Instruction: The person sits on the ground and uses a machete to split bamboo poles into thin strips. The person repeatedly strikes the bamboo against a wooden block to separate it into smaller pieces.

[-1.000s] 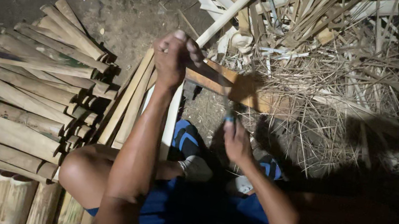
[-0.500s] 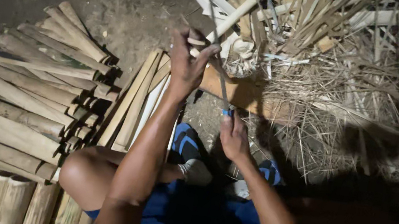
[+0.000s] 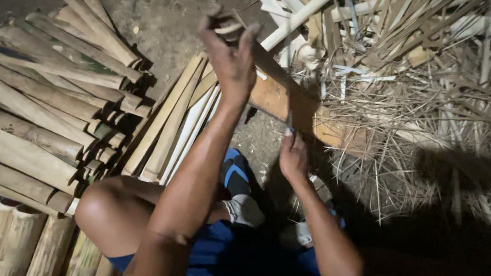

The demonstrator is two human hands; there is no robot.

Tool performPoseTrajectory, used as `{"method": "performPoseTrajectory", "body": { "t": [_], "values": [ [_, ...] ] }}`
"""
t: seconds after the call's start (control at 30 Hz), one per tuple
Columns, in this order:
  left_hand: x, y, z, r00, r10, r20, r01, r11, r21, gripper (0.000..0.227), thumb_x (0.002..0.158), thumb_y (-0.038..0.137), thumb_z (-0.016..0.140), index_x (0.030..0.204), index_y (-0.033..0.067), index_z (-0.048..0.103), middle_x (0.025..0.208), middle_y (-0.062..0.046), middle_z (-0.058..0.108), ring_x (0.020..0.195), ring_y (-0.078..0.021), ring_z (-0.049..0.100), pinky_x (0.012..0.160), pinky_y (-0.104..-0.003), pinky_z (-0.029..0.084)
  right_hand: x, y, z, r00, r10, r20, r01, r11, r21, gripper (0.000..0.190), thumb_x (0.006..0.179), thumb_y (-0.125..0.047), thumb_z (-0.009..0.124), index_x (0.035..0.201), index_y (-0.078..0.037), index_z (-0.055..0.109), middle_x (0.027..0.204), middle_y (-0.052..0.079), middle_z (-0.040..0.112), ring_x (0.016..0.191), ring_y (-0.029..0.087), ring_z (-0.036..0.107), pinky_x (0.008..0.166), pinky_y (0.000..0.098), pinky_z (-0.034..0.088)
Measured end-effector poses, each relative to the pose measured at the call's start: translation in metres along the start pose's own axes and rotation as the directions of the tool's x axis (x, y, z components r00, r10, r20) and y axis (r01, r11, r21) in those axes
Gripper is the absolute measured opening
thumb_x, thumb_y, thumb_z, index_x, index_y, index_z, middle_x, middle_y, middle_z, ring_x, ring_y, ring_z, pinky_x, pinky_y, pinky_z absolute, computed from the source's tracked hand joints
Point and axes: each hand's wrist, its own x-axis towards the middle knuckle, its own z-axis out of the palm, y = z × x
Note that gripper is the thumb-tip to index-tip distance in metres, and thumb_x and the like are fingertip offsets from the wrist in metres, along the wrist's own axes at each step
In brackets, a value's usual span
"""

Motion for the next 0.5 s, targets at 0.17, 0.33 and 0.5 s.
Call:
{"method": "performPoseTrajectory", "body": {
  "t": [0.17, 0.33, 0.5],
  "values": [
    [-0.006, -0.056, -0.013, 0.974, 0.222, -0.043, -0.192, 0.913, 0.360, 0.083, 0.101, 0.022, 0.083, 0.152, -0.0087, 0.025, 0.151, -0.032, 0.036, 0.139, -0.0446, 0.041, 0.116, -0.053, 0.036, 0.033, 0.053, -0.003, 0.967, 0.225, 0.120, -0.203, 0.965, -0.167, 0.048, 0.107, -0.046, 0.037, 0.111, -0.009, 0.067, 0.103, 0.024, 0.072, 0.096, 0.044, 0.068, 0.084, 0.0513, 0.053],
    [-0.025, -0.079, -0.029, 0.879, -0.392, 0.273, 0.242, 0.858, 0.453, 0.047, 0.097, 0.039, 0.072, 0.120, -0.0020, 0.073, 0.117, -0.022, 0.079, 0.108, -0.0304, 0.076, 0.099, -0.042, 0.056, 0.031, 0.070, -0.022, 0.992, 0.079, 0.094, -0.060, 0.980, -0.189, 0.050, 0.108, -0.049, 0.040, 0.102, -0.007, 0.067, 0.083, 0.022, 0.068, 0.072, 0.038, 0.065, 0.067, 0.0498, 0.051],
    [0.025, -0.068, -0.104, 0.972, -0.187, -0.144, 0.212, 0.959, 0.187, 0.063, 0.092, 0.032, 0.075, 0.137, -0.0038, 0.049, 0.122, -0.026, 0.069, 0.109, -0.0343, 0.070, 0.094, -0.041, 0.055, 0.005, 0.019, 0.003, 0.914, 0.253, 0.316, -0.302, 0.946, 0.116, 0.045, 0.107, -0.048, 0.044, 0.094, -0.008, 0.060, 0.065, 0.010, 0.056, 0.050, 0.022, 0.054, 0.048, 0.0404, 0.045]
  ]
}}
